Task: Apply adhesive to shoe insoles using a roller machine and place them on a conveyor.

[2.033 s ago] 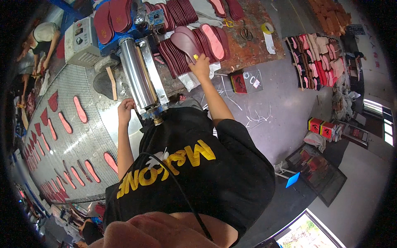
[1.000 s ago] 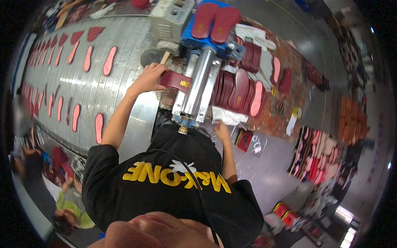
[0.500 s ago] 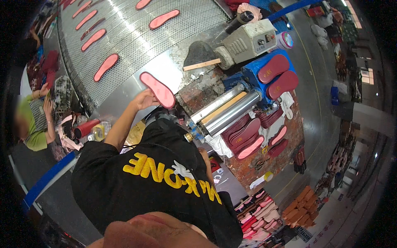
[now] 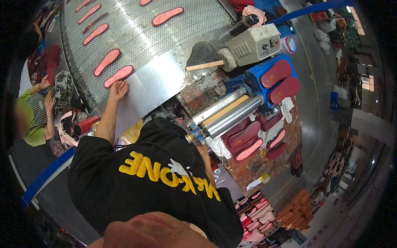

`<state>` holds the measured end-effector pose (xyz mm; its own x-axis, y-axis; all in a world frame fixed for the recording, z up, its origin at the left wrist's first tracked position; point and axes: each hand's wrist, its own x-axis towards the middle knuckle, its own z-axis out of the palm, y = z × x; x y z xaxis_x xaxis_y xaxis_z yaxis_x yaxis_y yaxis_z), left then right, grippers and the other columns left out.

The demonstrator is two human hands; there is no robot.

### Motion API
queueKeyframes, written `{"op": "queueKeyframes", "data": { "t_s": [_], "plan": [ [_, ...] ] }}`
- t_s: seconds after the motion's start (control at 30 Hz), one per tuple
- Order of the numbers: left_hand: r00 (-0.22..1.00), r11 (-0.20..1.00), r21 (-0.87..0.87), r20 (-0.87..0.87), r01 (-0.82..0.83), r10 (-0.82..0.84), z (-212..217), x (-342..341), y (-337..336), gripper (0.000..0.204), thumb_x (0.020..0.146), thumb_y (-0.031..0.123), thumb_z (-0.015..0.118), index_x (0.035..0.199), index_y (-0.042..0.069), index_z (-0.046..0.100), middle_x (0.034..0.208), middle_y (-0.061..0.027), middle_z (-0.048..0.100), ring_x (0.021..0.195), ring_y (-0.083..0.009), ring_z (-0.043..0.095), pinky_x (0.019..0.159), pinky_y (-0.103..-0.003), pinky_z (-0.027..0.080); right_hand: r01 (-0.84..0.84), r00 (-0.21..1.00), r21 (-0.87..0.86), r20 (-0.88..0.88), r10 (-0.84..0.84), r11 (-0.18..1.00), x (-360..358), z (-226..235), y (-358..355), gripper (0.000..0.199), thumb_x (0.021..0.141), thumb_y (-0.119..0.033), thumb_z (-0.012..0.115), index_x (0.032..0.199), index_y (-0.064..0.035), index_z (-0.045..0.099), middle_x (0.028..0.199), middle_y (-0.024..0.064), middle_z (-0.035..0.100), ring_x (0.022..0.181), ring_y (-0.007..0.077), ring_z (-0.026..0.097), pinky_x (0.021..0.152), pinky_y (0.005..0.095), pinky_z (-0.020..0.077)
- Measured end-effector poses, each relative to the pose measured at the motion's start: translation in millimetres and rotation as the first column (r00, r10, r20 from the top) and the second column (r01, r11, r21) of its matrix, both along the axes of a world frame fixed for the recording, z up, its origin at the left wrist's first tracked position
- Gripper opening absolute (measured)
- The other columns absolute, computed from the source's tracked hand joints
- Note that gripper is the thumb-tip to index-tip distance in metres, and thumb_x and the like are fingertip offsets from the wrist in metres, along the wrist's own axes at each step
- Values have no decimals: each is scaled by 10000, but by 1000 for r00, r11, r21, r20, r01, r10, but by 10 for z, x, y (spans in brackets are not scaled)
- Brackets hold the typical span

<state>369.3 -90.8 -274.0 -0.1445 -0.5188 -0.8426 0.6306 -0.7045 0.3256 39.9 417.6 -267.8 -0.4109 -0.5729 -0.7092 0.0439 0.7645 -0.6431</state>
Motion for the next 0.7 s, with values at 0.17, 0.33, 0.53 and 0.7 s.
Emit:
{"op": "queueKeyframes", "data": {
  "t_s": [0.17, 0.33, 0.53, 0.7],
  "plan": [
    [913, 965, 1, 323, 264, -250, -191, 170, -288, 182, 856, 214, 550, 923, 55, 605, 905, -81, 652, 746, -193, 633, 641, -300, 538, 146, 986, 30, 73, -148, 989, 167, 24, 95, 227, 764, -26, 553, 979, 4, 620, 828, 56, 632, 741, 148, 591, 653, 274, 473],
    [95, 359, -55, 991, 932, -94, -405, 343, -938, 413, 828, 248, 578, 1106, -59, 573, 1021, -209, 636, 927, -327, 619, 830, -364, 478, 217, 841, 294, 428, -332, 931, 57, 578, 302, 298, 751, -29, 622, 1046, -8, 585, 868, 78, 642, 723, 182, 609, 613, 290, 498],
    [-201, 7, 200, 978, 980, 59, -430, 201, -1272, 500, 847, 367, 581, 1134, -42, 569, 1075, -253, 600, 1010, -401, 561, 875, -437, 434, -127, 881, 616, -290, 373, 777, -1141, 2545, 342, 140, 805, -70, 550, 925, -35, 612, 776, 61, 647, 665, 161, 599, 568, 334, 470],
    [-31, 8, 32, 997, 999, -75, -280, 44, -1095, 325, 864, 272, 561, 940, -40, 608, 869, -225, 624, 811, -345, 600, 755, -411, 456, 209, 402, -410, -792, -460, 888, -1931, 3653, -825, 159, 831, -136, 585, 911, 0, 569, 673, 76, 578, 662, 111, 570, 597, 291, 459]
  ]
}}
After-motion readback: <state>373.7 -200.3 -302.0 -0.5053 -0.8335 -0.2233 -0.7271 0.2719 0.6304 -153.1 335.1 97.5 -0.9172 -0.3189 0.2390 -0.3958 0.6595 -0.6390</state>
